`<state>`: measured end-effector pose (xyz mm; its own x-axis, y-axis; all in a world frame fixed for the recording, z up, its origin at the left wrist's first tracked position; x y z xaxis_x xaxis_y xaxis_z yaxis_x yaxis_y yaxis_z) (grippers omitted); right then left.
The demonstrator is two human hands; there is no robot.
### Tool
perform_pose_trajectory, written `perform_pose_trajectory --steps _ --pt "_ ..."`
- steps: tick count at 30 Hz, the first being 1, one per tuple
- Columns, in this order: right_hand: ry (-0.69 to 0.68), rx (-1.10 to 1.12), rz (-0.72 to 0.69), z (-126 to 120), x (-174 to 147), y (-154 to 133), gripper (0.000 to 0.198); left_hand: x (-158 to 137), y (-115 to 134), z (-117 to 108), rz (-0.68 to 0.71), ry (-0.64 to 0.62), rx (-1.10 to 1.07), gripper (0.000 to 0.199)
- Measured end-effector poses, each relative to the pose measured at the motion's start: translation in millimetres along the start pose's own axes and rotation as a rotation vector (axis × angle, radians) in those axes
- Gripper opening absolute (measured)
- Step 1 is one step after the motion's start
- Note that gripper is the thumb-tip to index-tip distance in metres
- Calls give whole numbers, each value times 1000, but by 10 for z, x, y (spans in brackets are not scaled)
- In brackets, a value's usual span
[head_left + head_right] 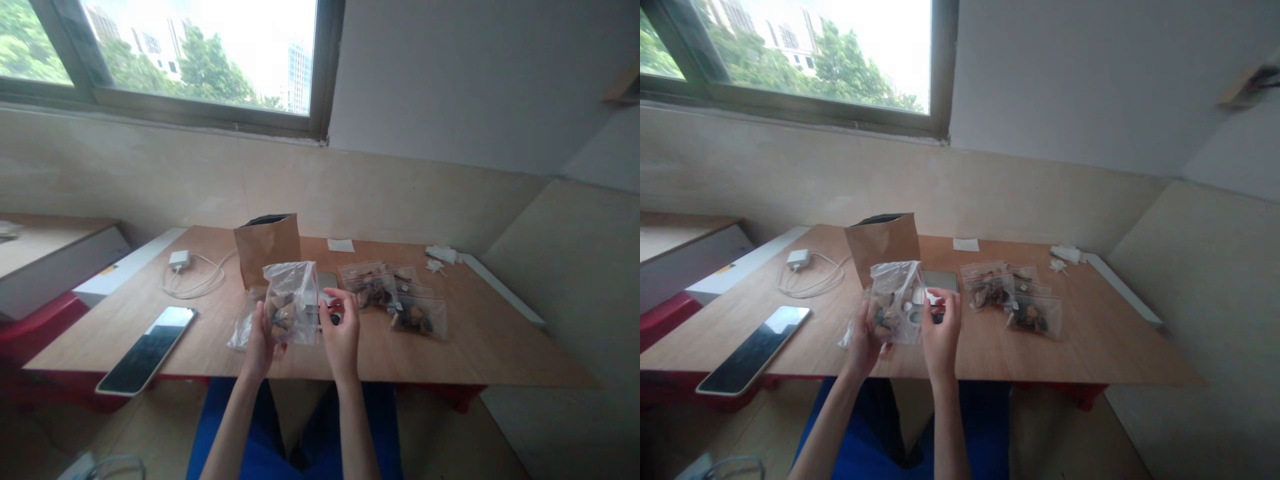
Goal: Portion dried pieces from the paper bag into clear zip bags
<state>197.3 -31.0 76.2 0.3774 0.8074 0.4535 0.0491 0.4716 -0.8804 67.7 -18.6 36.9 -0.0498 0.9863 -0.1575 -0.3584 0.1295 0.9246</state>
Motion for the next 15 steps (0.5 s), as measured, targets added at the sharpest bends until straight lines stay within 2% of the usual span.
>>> perform_pose_trajectory --steps 2,5,9,11,15 --pt "-114 23 16 -27 13 -32 13 15 -17 -16 4 -14 42 46" --pt "-272 97 162 -50 15 33 18 30 -42 -37 44 -29 106 45" --pt "-405 166 316 -67 -18 226 25 38 -47 -48 128 -5 231 43" --pt "-416 159 359 -55 -47 313 30 45 -54 -29 132 -9 296 43" --pt "-342 242 413 59 -102 428 35 71 -95 28 108 6 344 45"
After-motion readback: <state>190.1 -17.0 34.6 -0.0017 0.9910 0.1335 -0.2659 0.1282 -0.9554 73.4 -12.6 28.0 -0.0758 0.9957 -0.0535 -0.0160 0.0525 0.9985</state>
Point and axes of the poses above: each hand's wrist, its own x-axis towards the middle knuckle, its own z-axis out of the palm, y = z × x, the point moved 1 cm from there along x, towards the middle knuckle, and after that the axes turned 12 degrees about x, right-handed, at the moved point
